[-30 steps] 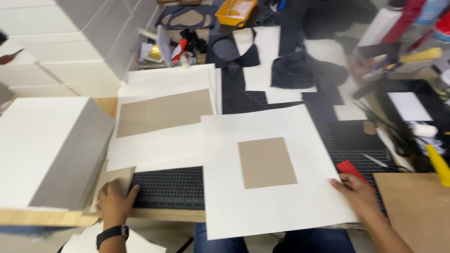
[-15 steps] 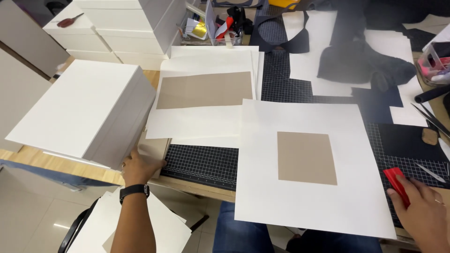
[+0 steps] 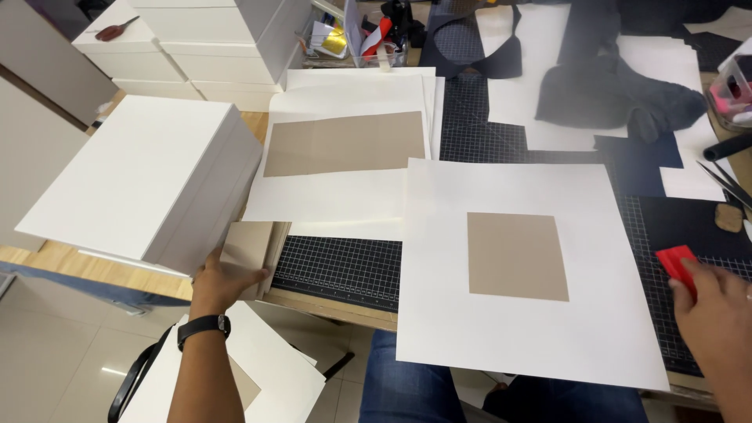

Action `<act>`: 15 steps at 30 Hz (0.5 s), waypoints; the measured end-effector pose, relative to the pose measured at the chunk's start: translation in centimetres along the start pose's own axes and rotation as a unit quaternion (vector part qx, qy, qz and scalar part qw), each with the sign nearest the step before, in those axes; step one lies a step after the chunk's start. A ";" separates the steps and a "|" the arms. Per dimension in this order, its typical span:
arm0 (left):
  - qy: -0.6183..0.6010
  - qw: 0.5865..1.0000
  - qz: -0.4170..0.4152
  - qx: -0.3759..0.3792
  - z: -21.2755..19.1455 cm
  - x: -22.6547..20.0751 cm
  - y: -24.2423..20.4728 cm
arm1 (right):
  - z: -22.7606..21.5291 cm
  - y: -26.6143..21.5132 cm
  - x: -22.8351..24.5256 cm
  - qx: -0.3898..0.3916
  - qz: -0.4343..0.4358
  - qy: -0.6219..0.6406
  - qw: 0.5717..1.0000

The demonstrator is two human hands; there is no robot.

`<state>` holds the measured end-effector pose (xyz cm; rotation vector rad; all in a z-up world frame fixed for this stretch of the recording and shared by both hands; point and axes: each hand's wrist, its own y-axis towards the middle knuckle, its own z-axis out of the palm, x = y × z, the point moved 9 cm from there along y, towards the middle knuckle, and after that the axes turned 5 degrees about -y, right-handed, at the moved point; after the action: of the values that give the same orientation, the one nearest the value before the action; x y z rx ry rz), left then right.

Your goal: Assembling a rigid box by gluing cardboard panels onto paper and smoothing them with a scraper

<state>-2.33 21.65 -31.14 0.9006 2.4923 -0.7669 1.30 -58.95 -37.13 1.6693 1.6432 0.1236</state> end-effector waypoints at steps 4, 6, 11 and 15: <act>-0.025 1.000 0.007 -0.004 -1.3 0.3 -1.1 | 2.1 1.0 -0.7 -0.062 0.034 0.112 0.991; -0.029 0.999 0.026 -0.002 -2.2 0.3 -2.2 | 4.1 0.6 -1.2 -0.058 0.040 0.122 0.990; -0.205 0.978 -0.042 0.008 -5.2 -1.1 -11.0 | -0.1 1.2 0.4 -0.094 0.068 0.272 0.955; -0.278 0.957 0.067 0.037 0.7 -2.8 -14.7 | -9.7 2.4 6.2 0.013 0.148 0.512 0.846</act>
<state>-10.06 10.46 -24.94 0.7407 1.9024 -0.9226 -1.23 -48.85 -31.70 2.0052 2.0619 1.3550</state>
